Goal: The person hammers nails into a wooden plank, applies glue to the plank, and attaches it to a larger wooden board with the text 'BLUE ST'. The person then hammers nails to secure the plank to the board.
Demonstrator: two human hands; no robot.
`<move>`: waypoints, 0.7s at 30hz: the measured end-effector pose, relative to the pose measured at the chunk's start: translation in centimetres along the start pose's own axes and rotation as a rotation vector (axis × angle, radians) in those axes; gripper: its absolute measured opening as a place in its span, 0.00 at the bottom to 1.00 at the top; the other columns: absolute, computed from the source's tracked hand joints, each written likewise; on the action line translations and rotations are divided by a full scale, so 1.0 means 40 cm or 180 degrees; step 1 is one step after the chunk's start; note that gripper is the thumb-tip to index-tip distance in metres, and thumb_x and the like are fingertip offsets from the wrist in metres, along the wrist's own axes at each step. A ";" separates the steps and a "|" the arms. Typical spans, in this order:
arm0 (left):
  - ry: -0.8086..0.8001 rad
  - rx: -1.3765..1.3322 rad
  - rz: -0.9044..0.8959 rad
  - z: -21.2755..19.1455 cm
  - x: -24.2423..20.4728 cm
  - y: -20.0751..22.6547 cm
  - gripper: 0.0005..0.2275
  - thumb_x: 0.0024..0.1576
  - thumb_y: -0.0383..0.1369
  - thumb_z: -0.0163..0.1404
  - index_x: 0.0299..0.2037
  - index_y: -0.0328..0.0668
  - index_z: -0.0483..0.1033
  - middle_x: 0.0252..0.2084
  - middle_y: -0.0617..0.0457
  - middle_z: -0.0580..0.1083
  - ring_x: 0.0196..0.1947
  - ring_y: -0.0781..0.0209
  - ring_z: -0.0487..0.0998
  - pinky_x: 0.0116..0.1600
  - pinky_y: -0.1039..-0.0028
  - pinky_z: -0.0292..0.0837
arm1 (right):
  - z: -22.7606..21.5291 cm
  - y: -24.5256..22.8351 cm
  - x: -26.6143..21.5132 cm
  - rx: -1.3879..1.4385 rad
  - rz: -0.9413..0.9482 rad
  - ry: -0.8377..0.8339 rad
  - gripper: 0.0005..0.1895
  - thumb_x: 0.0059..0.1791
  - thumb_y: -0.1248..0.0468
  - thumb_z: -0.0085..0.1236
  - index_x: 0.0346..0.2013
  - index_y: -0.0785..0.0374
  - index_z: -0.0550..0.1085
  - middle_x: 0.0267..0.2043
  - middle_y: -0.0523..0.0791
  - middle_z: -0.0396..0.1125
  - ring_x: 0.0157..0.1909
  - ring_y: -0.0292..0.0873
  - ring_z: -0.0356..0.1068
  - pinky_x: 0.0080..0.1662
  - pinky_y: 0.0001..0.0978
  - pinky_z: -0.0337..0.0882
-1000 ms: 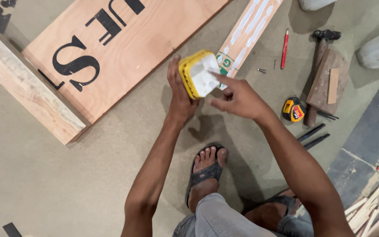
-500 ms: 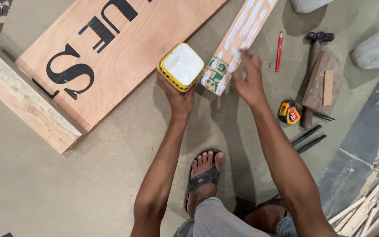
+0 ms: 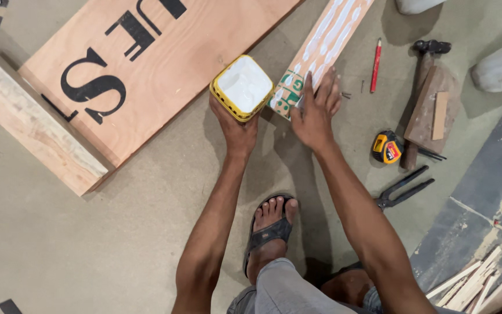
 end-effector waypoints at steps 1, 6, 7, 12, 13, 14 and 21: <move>0.0022 0.0023 0.0036 -0.003 -0.001 -0.003 0.45 0.55 0.30 0.66 0.75 0.33 0.42 0.72 0.35 0.52 0.75 0.36 0.54 0.77 0.52 0.52 | 0.004 -0.019 -0.015 -0.0028 -0.0065 -0.0080 0.48 0.49 0.57 0.56 0.80 0.63 0.47 0.80 0.67 0.22 0.79 0.76 0.20 0.70 0.77 0.27; 0.0053 0.0023 0.0084 -0.013 -0.004 -0.008 0.45 0.55 0.29 0.66 0.76 0.34 0.43 0.72 0.36 0.53 0.75 0.36 0.55 0.78 0.53 0.52 | -0.023 -0.114 -0.074 -0.0291 -0.0266 -0.0308 0.51 0.47 0.55 0.58 0.79 0.68 0.46 0.78 0.69 0.22 0.78 0.77 0.19 0.68 0.79 0.26; 0.0054 0.0046 0.0066 -0.021 -0.006 -0.010 0.44 0.55 0.29 0.66 0.76 0.34 0.43 0.72 0.37 0.53 0.75 0.37 0.55 0.78 0.53 0.52 | -0.031 -0.134 -0.085 -0.0406 -0.0284 -0.0418 0.51 0.45 0.55 0.59 0.78 0.69 0.48 0.78 0.70 0.23 0.78 0.76 0.19 0.68 0.79 0.26; -0.0055 -0.0077 -0.0117 -0.064 -0.027 -0.028 0.44 0.56 0.28 0.64 0.76 0.33 0.43 0.72 0.35 0.55 0.74 0.39 0.59 0.77 0.56 0.56 | -0.103 -0.186 -0.119 -0.0612 -0.0680 -0.0658 0.45 0.41 0.56 0.66 0.69 0.64 0.59 0.76 0.69 0.32 0.76 0.75 0.30 0.67 0.75 0.37; -0.0073 -0.0168 -0.0157 -0.075 -0.036 -0.035 0.44 0.57 0.29 0.63 0.76 0.33 0.41 0.73 0.35 0.55 0.74 0.40 0.59 0.76 0.57 0.57 | -0.116 -0.187 -0.116 -0.0129 -0.0670 -0.0462 0.42 0.43 0.60 0.63 0.71 0.62 0.59 0.76 0.65 0.37 0.76 0.71 0.37 0.69 0.67 0.44; -0.0090 -0.0259 -0.0196 -0.088 -0.047 -0.044 0.44 0.57 0.30 0.62 0.76 0.32 0.40 0.73 0.34 0.55 0.74 0.41 0.60 0.76 0.58 0.57 | -0.127 -0.184 -0.110 0.0354 -0.0655 -0.0267 0.40 0.46 0.64 0.59 0.73 0.61 0.59 0.76 0.62 0.42 0.77 0.66 0.43 0.70 0.59 0.51; -0.0741 0.1360 0.0042 -0.212 -0.107 -0.091 0.37 0.55 0.31 0.64 0.71 0.40 0.54 0.71 0.35 0.62 0.73 0.37 0.60 0.78 0.56 0.54 | -0.016 -0.158 0.154 0.2998 0.0142 -0.0497 0.45 0.48 0.73 0.43 0.80 0.57 0.44 0.75 0.56 0.54 0.69 0.55 0.60 0.67 0.43 0.64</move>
Point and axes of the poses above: each hand's wrist, its own x-axis towards the middle knuckle, its own z-axis out of the palm, y = z × x, the point moved 1 cm from there along x, towards the middle knuckle
